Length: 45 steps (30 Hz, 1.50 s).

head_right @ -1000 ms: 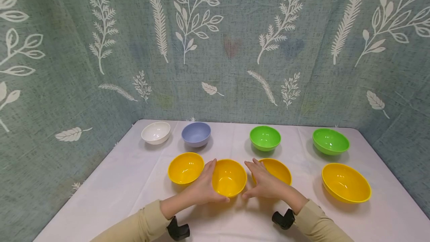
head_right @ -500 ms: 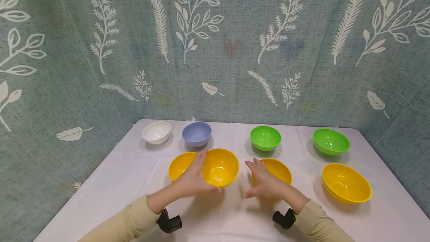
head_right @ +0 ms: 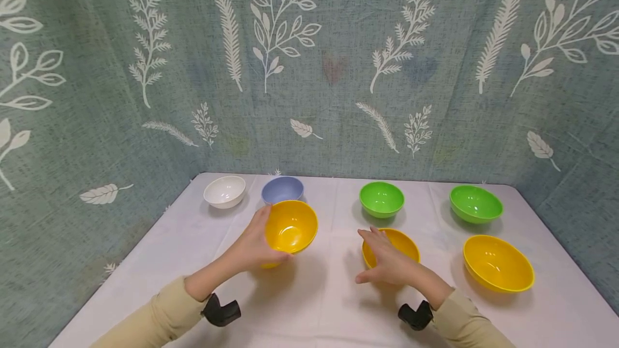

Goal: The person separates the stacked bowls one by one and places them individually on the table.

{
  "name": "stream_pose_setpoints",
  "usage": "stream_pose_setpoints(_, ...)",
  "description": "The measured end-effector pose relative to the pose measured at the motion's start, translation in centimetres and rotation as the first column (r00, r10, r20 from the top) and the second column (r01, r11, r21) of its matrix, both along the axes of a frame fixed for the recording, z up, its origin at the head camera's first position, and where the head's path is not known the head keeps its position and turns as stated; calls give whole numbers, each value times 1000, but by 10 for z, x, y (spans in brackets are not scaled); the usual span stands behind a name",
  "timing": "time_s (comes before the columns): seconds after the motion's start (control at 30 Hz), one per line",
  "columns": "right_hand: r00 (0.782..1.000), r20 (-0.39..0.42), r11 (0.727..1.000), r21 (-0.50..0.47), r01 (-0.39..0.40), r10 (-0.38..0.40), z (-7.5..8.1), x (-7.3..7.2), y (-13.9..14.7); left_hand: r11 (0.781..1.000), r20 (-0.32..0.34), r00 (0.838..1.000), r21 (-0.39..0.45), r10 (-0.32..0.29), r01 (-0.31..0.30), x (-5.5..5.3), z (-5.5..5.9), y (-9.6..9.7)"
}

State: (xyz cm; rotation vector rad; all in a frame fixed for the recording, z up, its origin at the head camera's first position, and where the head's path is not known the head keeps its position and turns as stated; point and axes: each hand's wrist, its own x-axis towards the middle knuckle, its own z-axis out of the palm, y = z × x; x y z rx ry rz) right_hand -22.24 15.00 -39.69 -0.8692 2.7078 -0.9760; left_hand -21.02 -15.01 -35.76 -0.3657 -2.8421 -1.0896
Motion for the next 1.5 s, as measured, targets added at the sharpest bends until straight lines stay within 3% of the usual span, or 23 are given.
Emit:
stream_pose_setpoints(0.2, 1000, 15, 1000, -1, 26, -26, 6, 2, 8, 999, 5, 999, -21, 44, -44, -2, 2, -16)
stream_pose_setpoints(0.4, 998, -47, 999, -4, 50, -50, 6, 3, 19, 995, 71, 993, -20, 94, -93, -3, 4, -32)
stream_pose_setpoints(0.57, 997, -39, 997, -24, 72, -73, 7, 5, 26, 993, 111, 987, -36, 119, -116, -2, 7, -44)
stream_pose_setpoints(0.9, 989, -18, 989, -24, 143, -144, 11, 8, 43, 986, 89, 983, -54, 163, -159, 3, 8, -65)
stream_pose_setpoints(1.3, 975, -101, 981, -25, 194, -196, 4, 13, 76, 975, 21, 978, -78, 210, -207, 9, -1, -98)
stream_pose_setpoints(1.5, 969, -39, 970, -17, 243, -243, -1, 14, 86, 966, 47, 967, -87, 250, -245, 14, -7, -114)
